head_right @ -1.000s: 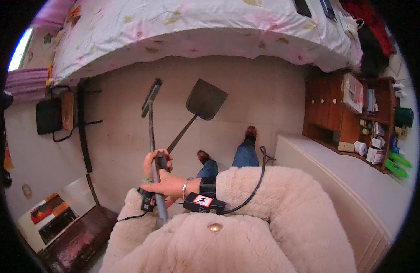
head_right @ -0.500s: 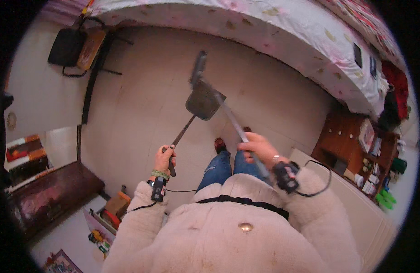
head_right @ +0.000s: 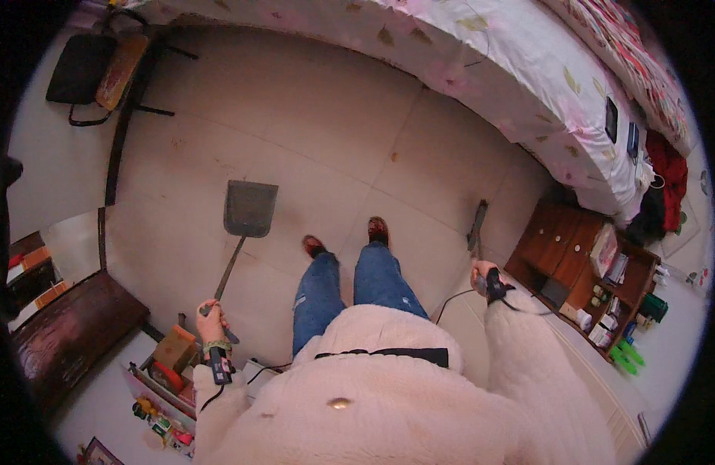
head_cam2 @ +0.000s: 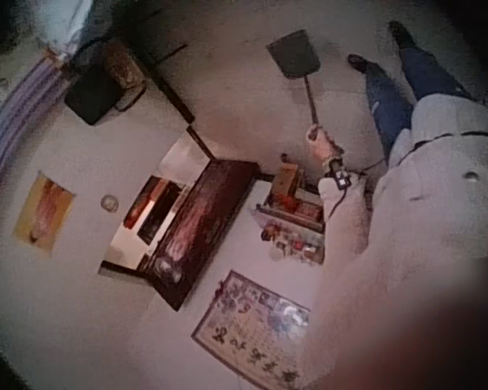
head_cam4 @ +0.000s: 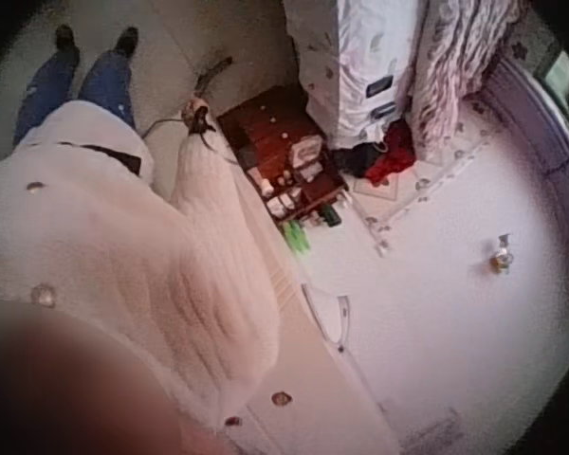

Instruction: The person enters a bedroom, picks up a broom and dustpan, and sweeps the floor. They brush the bed surface with the broom, then continue sweeping the floor, collecting debris into the dustpan and moving through the room.

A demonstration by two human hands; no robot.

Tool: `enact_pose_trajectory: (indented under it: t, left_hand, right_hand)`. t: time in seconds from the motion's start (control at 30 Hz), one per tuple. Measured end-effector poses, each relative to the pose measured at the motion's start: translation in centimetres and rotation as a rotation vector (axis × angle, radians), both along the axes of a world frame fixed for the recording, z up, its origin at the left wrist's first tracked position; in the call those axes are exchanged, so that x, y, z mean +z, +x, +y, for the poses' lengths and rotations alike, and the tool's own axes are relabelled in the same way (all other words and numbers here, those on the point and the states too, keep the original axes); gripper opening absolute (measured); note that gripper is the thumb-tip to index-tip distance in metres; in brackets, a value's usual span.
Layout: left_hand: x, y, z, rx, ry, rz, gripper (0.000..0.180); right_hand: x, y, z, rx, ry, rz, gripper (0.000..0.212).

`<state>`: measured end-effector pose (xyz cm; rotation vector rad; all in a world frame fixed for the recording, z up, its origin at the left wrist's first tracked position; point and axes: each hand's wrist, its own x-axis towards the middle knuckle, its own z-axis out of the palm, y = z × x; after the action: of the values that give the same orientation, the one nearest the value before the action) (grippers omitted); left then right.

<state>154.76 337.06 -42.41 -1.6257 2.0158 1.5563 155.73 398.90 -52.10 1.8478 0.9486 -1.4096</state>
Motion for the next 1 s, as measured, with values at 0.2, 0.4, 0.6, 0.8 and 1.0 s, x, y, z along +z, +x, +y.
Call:
enact_pose_trajectory:
  t: [0.2,0.4,0.6,0.8,1.0]
  left_hand:
    - [-1.8,0.4,-6.3,0.071,-0.006,-0.055,0.010]
    - [-3.9,-1.1,-15.1,0.110,0.053,-0.092,0.012]
    - [-4.7,-2.8,-22.7,0.130,0.142,-0.081,0.012]
    - [-5.8,-3.3,-25.6,0.138,0.201,-0.081,0.012]
    - [-6.7,-2.7,-26.9,0.183,0.207,-0.085,0.011]
  right_hand:
    - [-8.4,-5.2,-8.4,-0.176,-0.523,0.832,0.017]
    - [-11.7,-15.5,-31.1,1.928,-0.087,0.564,0.018]
    - [-6.5,-19.5,-50.6,1.391,0.137,0.299,0.041]
    - [0.6,-20.7,-48.5,1.697,0.243,0.680,0.056]
    - [8.0,-17.8,-38.5,1.008,-0.077,0.039,0.043]
